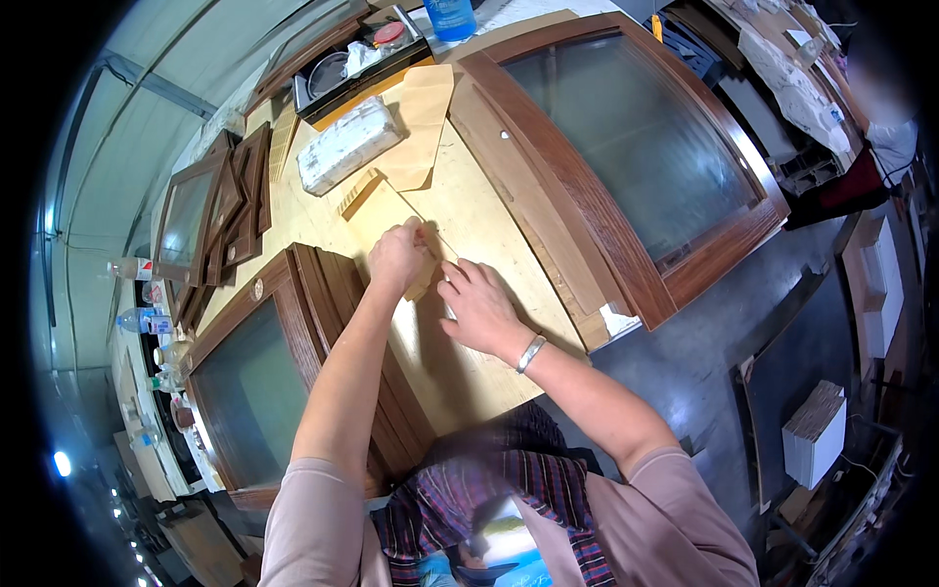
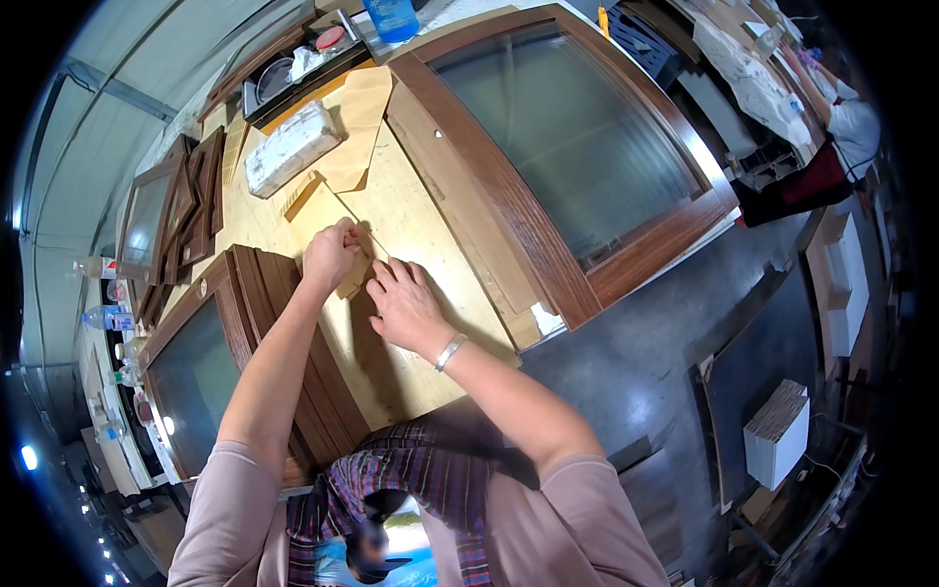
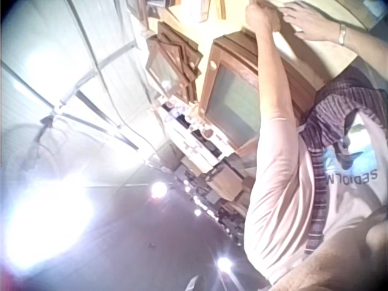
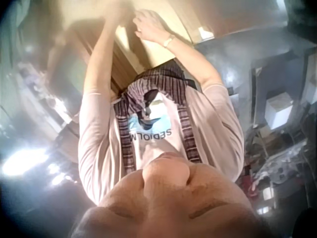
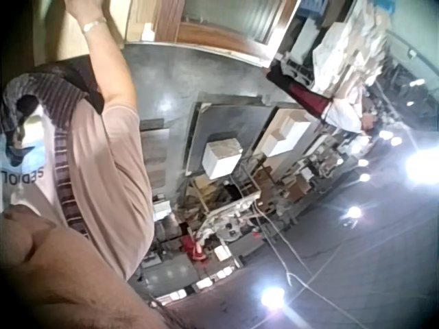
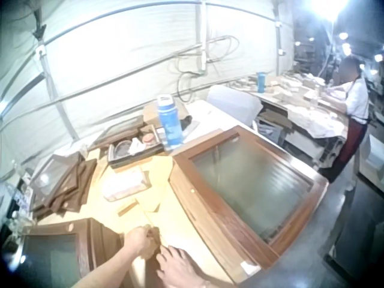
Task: The person wipes a glass-paned wooden door frame with a white cloth and a sanding block, then applies small labels to the wood and glass surface.
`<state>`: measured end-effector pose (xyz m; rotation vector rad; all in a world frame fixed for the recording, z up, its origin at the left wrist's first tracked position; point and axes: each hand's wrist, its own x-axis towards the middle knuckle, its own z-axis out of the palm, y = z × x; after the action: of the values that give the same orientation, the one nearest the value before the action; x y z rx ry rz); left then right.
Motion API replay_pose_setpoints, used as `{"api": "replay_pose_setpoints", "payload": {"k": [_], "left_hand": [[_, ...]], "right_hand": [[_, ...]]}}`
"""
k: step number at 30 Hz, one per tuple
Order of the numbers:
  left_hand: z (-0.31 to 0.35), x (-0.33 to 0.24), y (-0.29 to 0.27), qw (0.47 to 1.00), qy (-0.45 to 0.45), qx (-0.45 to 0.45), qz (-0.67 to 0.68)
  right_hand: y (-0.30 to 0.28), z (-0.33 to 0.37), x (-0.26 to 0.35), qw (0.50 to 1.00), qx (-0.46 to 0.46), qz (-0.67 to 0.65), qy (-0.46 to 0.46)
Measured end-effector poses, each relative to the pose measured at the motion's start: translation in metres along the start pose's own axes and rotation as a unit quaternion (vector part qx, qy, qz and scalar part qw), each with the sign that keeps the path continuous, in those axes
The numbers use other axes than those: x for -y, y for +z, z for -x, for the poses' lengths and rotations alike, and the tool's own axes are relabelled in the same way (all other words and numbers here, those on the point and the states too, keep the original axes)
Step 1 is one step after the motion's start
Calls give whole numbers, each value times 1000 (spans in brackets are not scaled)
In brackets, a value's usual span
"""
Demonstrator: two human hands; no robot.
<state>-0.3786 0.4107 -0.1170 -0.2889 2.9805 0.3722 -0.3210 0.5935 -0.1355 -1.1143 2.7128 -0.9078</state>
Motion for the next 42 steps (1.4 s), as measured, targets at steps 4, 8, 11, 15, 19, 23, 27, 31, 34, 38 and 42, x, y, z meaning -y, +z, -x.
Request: {"api": "replay_pose_setpoints", "payload": {"k": [4,8,11,15,19,23,27,31,34,38,42], "left_hand": [[3,-8,-9,999,-26,0,-20],[2,-5,-27,996,-69,27,-47],[10,-3,-53,998,-18,-9,51],[77,-29,-96,951,161,-22,262],[199,7,-146,937,273,-118,185],[296,111,-153,957,63,-226,170],[395,214,-177,893,-188,-384,143],[476,304,-156,862,-340,-365,-87],[496,333,-134,876,-334,-346,27],[488,317,-137,888,-299,-342,75],[510,324,-131,896,-204,-388,70]], "right_hand": [[-3,-4,0,1000,19,9,11],[-3,-4,2,1000,14,8,4],[3,0,0,1000,-7,9,-20],[-13,18,20,1000,-6,22,-13],[-31,36,89,983,-12,-89,-162],[-50,41,140,951,74,-65,-295],[-53,38,172,926,139,-36,-348],[-43,42,190,928,177,-22,-326],[-40,45,197,934,168,3,-314],[-37,53,200,946,97,58,-305],[-37,70,192,950,25,72,-302]]}}
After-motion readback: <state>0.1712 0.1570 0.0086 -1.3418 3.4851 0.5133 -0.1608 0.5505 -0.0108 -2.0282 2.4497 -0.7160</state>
